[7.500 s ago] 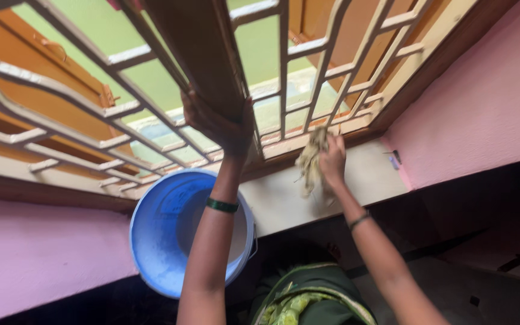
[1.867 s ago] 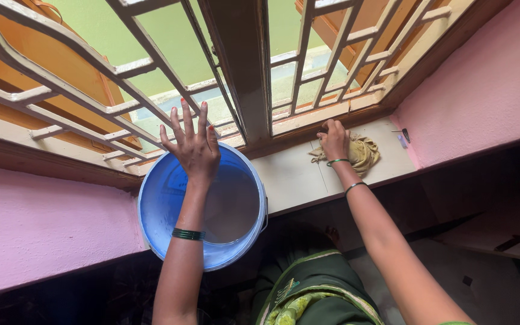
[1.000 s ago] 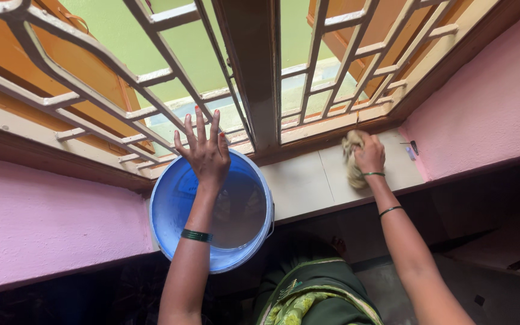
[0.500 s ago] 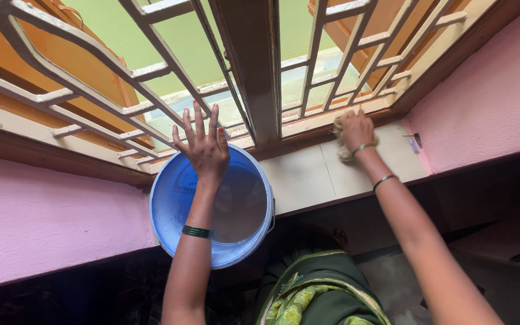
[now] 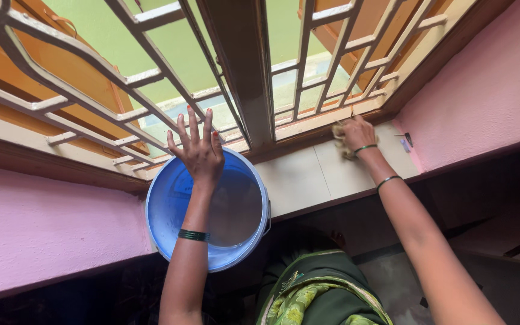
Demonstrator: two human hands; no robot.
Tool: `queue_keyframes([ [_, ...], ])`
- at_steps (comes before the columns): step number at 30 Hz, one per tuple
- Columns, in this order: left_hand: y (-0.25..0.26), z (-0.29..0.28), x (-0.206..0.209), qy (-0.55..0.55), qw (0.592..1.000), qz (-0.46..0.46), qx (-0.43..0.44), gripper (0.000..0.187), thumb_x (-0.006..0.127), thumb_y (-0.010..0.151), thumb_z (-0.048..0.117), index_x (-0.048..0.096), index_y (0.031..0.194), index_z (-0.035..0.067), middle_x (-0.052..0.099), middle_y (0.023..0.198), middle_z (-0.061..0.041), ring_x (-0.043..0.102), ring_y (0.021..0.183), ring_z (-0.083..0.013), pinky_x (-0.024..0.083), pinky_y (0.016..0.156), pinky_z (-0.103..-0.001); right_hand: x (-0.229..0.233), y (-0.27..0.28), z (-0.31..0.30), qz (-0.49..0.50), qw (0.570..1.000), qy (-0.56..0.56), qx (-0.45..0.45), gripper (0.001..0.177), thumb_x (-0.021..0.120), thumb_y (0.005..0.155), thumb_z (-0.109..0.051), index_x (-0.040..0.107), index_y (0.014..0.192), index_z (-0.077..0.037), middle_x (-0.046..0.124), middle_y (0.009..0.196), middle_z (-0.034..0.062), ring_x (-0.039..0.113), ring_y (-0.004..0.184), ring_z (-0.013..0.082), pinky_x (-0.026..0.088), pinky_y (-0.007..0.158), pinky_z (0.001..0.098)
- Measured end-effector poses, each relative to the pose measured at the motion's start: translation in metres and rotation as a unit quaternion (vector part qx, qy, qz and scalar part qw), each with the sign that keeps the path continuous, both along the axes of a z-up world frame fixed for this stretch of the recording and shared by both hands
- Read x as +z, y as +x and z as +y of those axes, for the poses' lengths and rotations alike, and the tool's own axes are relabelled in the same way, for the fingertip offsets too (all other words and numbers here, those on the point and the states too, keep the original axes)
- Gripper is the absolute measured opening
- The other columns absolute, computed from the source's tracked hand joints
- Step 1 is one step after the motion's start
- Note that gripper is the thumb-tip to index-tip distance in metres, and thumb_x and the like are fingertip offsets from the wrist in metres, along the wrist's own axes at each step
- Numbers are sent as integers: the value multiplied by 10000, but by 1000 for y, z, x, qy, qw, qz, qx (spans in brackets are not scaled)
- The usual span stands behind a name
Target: The person wipes a window frame and sill with a cloth, then retrieves a hammer from a cluttered shelf and places it on the sill. They move a bucket of water to another window and continue wiping the frame and sill.
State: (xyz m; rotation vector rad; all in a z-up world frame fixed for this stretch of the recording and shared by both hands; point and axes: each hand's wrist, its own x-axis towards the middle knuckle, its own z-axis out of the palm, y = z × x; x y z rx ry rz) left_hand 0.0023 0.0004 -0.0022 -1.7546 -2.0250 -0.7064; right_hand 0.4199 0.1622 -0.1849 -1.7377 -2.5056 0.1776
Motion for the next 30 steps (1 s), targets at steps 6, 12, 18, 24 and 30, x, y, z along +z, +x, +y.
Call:
queue_keyframes([
  [6, -1, 1, 0, 8, 1000, 8, 0, 477, 326, 1136, 376, 523, 1556, 264, 395, 1659, -113, 306, 1541, -347, 124, 1227, -606, -11, -5, -33, -41, 998, 17, 35, 387, 813, 744, -216, 789, 1125, -279, 676, 1352, 27, 609, 1216, 286, 496, 1020, 434],
  [12, -3, 0, 0, 5, 1000, -3, -13, 495, 310, 1143, 433, 522, 1555, 259, 380, 1665, -116, 304, 1540, -348, 125, 1230, -591, -45, -6, -35, 58, 992, -80, 80, 607, 817, 723, -342, 714, 1318, -275, 511, 1506, 158, 396, 1426, 405, 285, 1082, 564],
  [18, -5, -2, 3, -39, 999, -14, -23, 476, 369, 1130, 430, 535, 1542, 257, 295, 1694, -122, 237, 1554, -360, 79, 1202, -646, -23, -7, -23, 229, 970, -76, 11, 319, 714, 873, -251, 764, 1177, -166, 703, 1279, 127, 635, 1202, 323, 462, 1063, 477],
  [24, 8, -4, 9, -91, 987, -130, 28, 438, 576, 1025, 368, 582, 1449, 257, 314, 1661, -130, 223, 1553, -354, 33, 1153, -705, 35, -13, -16, 348, 936, -13, 49, 217, 737, 874, -162, 792, 1071, -88, 753, 1059, 143, 723, 988, 286, 563, 886, 392],
  [30, 57, -47, 22, -52, 975, -214, 41, 458, 595, 1025, 373, 589, 1450, 204, 410, 1620, -135, 288, 1530, -342, 54, 1178, -659, 103, 9, 0, 385, 920, -49, 46, 212, 706, 956, -179, 786, 1140, -112, 780, 1014, 94, 710, 840, 172, 562, 777, 319],
])
